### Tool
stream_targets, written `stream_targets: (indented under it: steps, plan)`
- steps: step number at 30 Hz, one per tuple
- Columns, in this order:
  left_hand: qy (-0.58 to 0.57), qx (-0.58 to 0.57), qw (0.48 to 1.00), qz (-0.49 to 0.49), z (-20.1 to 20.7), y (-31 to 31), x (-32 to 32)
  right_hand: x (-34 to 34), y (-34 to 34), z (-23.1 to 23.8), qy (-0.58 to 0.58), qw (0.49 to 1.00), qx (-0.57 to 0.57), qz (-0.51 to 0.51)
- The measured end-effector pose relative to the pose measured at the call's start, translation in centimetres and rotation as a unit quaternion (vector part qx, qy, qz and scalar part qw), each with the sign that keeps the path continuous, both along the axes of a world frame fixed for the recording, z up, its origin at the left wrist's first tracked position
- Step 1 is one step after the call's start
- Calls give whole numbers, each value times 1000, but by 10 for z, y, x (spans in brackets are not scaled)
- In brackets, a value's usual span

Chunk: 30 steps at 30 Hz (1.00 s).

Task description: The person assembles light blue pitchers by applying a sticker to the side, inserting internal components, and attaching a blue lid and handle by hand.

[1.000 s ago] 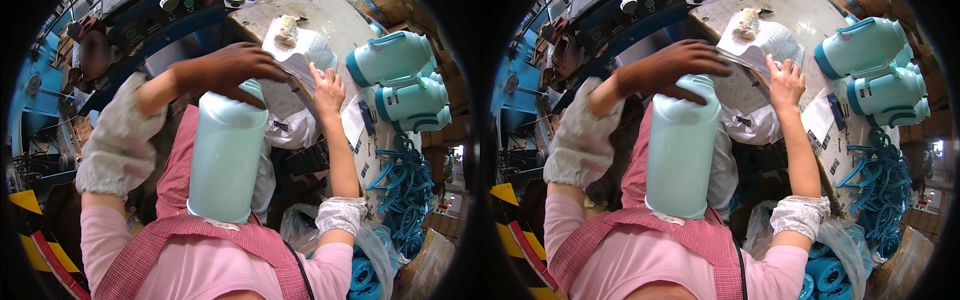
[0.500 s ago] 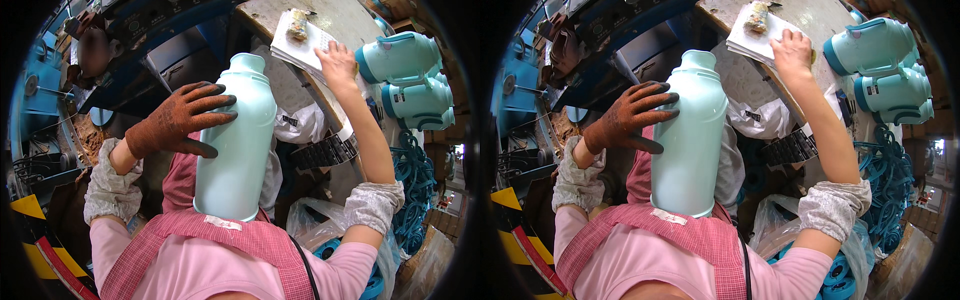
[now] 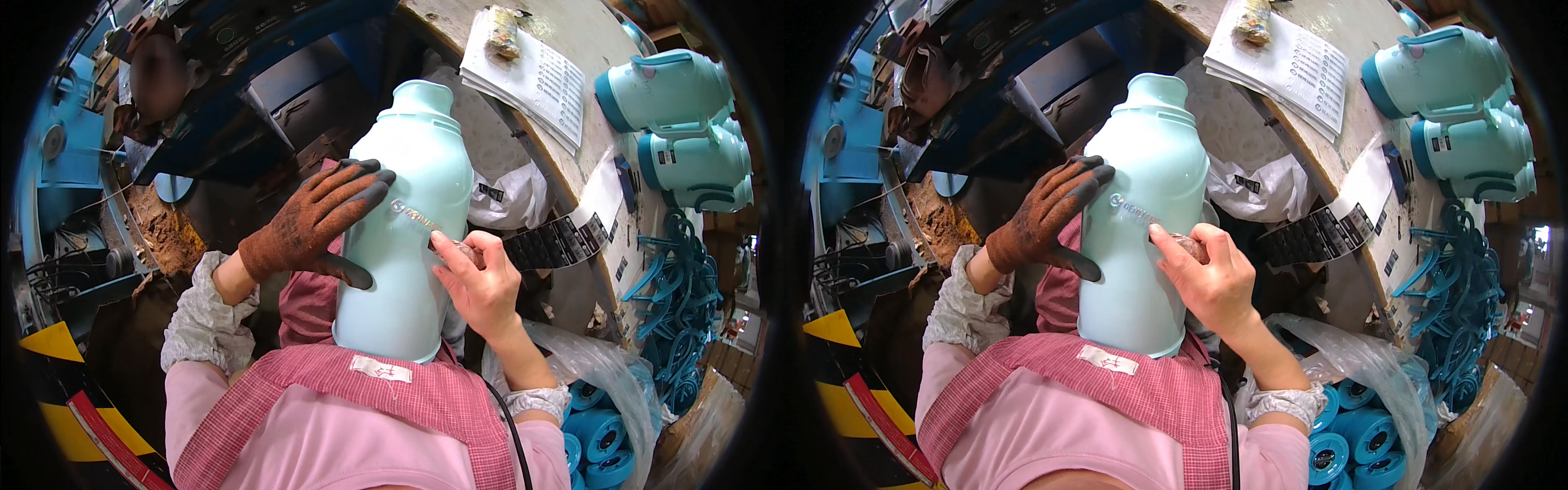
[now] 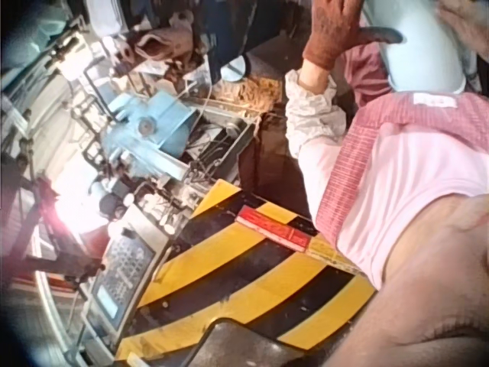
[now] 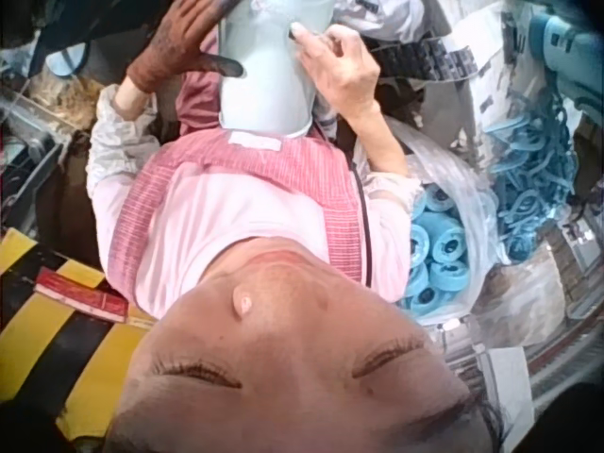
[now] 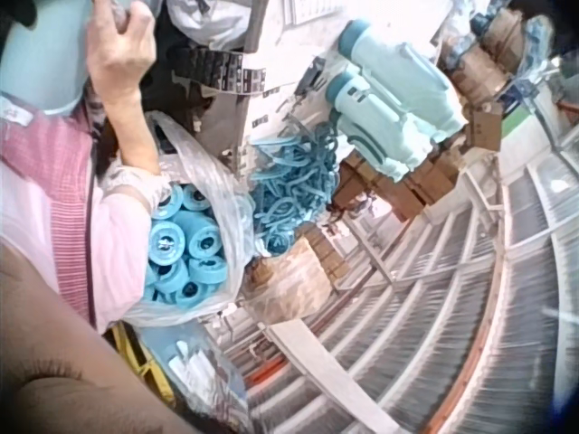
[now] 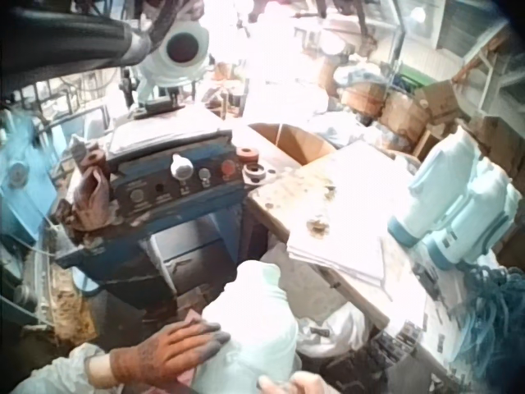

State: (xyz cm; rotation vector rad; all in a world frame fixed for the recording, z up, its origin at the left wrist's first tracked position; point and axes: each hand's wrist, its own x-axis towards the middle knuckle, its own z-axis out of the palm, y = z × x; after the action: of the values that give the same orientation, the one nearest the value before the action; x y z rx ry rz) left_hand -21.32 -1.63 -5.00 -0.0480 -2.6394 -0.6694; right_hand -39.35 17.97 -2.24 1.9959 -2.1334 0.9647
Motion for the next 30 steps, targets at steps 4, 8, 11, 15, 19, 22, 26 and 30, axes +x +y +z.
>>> stream_targets:
  steps: [4, 8, 11, 15, 19, 22, 26, 30]
  plan:
    - [9, 6, 1000, 3, 1, -1, -1, -18, -5, 9, 57, 996, 5, 62]
    - [-22, -9, 1000, 6, 9, -1, -1, -39, -13, 16, 115, 985, 5, 125]
    - [-30, -16, 999, 4, 8, -2, -2, -45, -17, 16, 119, 985, 10, 127]
    - [-36, 1, 999, 12, 16, 0, -6, -52, -16, 10, 123, 984, 13, 129]
    - [-71, -39, 997, 4, 27, -1, -10, -53, -14, 9, 117, 986, 18, 115]
    - [-92, -98, 991, -8, 38, 1, -14, -55, -13, 12, 109, 986, 30, 123]
    - [-149, -161, 975, -14, 62, 5, -25, -90, -11, 15, 174, 974, 51, 138]
    - [-247, -209, 944, -58, 90, 17, -49, -196, -41, -1, 192, 978, 83, -2]
